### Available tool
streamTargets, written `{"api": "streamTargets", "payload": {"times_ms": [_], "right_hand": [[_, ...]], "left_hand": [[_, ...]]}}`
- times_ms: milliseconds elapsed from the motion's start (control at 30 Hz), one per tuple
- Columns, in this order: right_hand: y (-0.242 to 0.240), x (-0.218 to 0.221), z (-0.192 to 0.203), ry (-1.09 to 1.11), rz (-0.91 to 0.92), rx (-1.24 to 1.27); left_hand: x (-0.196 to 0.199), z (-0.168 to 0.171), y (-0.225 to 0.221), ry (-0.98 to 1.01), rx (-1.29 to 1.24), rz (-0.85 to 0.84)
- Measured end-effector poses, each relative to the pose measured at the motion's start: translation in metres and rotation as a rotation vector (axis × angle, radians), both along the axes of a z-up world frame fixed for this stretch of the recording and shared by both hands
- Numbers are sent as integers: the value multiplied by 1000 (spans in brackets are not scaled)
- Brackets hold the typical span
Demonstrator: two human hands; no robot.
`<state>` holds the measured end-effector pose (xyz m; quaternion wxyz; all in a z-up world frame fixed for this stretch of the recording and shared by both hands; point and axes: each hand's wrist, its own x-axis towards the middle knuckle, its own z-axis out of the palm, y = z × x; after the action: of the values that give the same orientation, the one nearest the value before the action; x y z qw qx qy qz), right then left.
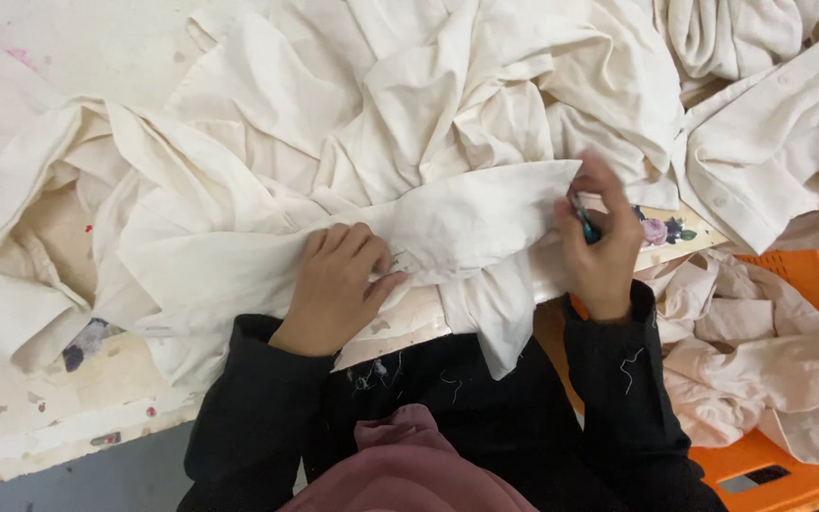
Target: Trimming loose threads from white shirts using a thread clipper in a garment factory.
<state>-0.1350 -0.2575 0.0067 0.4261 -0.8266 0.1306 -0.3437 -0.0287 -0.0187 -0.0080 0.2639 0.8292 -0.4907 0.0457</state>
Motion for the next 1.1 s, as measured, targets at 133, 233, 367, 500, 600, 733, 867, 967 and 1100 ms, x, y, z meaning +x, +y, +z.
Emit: {"api": "streamTargets", "payload": {"times_ms": [133, 233, 367, 500, 600, 733, 867, 967, 1100], "right_hand": [[-12, -6, -29, 86, 55, 2], [-13, -9, -22, 38, 82, 285], [-23, -7, -23, -56, 177, 407], [-10, 10, 31, -48, 396, 390], [-7, 32, 62, -33, 548, 330], [-8, 52, 133, -62, 640, 249], [-11, 60, 181, -251, 523, 112], [-11, 64, 188, -362, 482, 16], [1, 68, 185, -274, 699, -264]], "left_hand": [[-4, 9, -4, 156, 22, 14], [-7, 10, -6, 217, 69, 59], [-5, 22, -17, 144, -57, 116], [-17, 80, -57, 114, -419, -128], [-10, 101, -78, 344, -435, -308], [6, 151, -75, 524, -600, -243], [19, 164, -72, 911, -790, -161], [26, 157, -74, 938, -855, -93], [19, 170, -67, 865, -820, -84]]}}
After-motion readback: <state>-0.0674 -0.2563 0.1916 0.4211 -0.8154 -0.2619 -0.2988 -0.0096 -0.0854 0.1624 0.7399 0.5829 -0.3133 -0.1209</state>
